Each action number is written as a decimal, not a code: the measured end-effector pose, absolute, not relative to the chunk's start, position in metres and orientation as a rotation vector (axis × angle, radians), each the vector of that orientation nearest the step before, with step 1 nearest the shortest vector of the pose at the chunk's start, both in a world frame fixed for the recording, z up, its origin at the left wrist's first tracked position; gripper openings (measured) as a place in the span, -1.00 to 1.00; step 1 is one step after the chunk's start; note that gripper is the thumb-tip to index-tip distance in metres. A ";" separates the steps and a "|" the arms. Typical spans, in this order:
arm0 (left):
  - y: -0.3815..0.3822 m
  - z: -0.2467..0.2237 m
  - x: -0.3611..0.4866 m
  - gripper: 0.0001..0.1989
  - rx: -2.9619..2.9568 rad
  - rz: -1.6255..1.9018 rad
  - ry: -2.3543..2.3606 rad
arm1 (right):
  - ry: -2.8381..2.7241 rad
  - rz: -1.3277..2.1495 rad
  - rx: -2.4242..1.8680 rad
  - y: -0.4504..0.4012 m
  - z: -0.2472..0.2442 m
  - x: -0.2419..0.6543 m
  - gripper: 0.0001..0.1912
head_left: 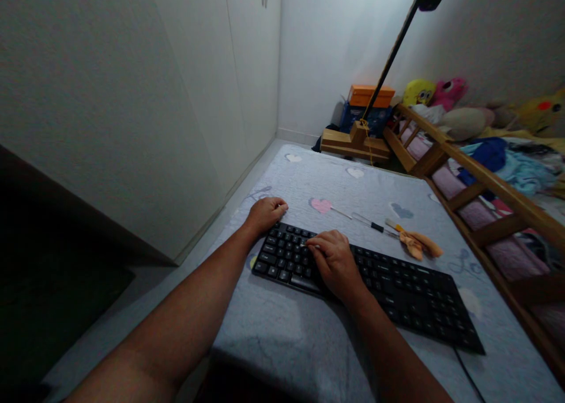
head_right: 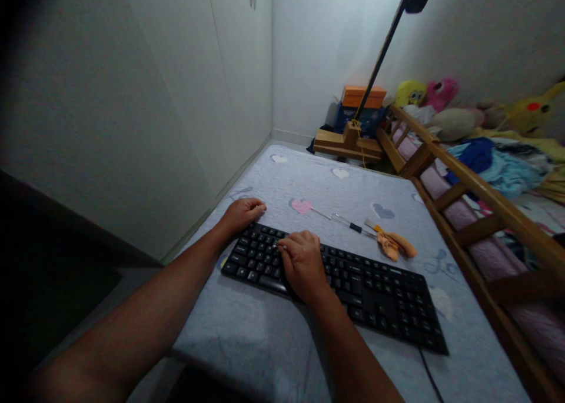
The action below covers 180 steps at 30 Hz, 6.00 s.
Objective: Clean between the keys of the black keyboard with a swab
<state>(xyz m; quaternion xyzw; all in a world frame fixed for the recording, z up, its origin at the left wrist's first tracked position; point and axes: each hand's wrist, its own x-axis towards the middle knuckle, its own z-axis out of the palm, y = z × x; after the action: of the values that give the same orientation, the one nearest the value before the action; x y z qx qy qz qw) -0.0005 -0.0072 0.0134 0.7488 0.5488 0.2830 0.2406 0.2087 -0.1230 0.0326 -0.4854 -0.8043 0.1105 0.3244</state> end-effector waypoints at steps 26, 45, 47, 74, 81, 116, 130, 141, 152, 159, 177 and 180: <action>-0.007 0.014 -0.001 -0.63 2.070 0.765 1.513 | -2.150 0.415 -1.210 -0.128 0.040 0.203 -0.82; -0.008 0.015 -0.001 -0.64 2.051 0.776 1.491 | -2.213 0.410 -1.238 -0.125 0.045 0.207 -0.82; -0.009 0.016 -0.001 -0.63 2.049 0.769 1.501 | -2.243 0.414 -1.242 -0.123 0.048 0.209 -0.81; -0.008 0.016 0.000 -0.64 2.067 0.757 1.521 | -2.206 0.434 -1.232 -0.114 0.043 0.196 -0.82; -0.009 0.017 0.001 -0.63 2.067 0.748 1.516 | -2.188 0.361 -1.277 -0.113 0.042 0.196 -0.83; -0.008 0.014 -0.001 -0.65 2.055 0.771 1.501 | -2.151 0.323 -1.319 -0.115 0.042 0.203 -0.85; -0.010 0.018 0.001 -0.64 2.050 0.771 1.503 | -2.190 0.364 -1.284 -0.113 0.039 0.196 -0.84; -0.008 0.014 -0.001 -0.65 2.045 0.770 1.502 | -2.168 0.373 -1.330 -0.114 0.043 0.201 -0.82; -0.008 0.015 -0.001 -0.63 2.053 0.766 1.507 | -2.140 0.342 -1.337 -0.116 0.042 0.205 -0.83; -0.007 0.015 -0.001 -0.64 2.046 0.759 1.506 | -2.175 0.368 -1.304 -0.118 0.044 0.205 -0.83; -0.008 0.014 -0.001 -0.64 2.039 0.769 1.506 | -2.133 0.359 -1.326 -0.117 0.042 0.205 -0.83; -0.008 0.015 -0.001 -0.64 2.046 0.772 1.495 | -2.156 0.370 -1.295 -0.119 0.043 0.205 -0.82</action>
<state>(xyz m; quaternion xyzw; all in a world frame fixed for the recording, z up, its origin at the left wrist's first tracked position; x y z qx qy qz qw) -0.0013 -0.0081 0.0150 0.7491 0.5473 0.2828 0.2438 0.2047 -0.1186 0.0430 -0.4866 -0.8104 0.1390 0.2952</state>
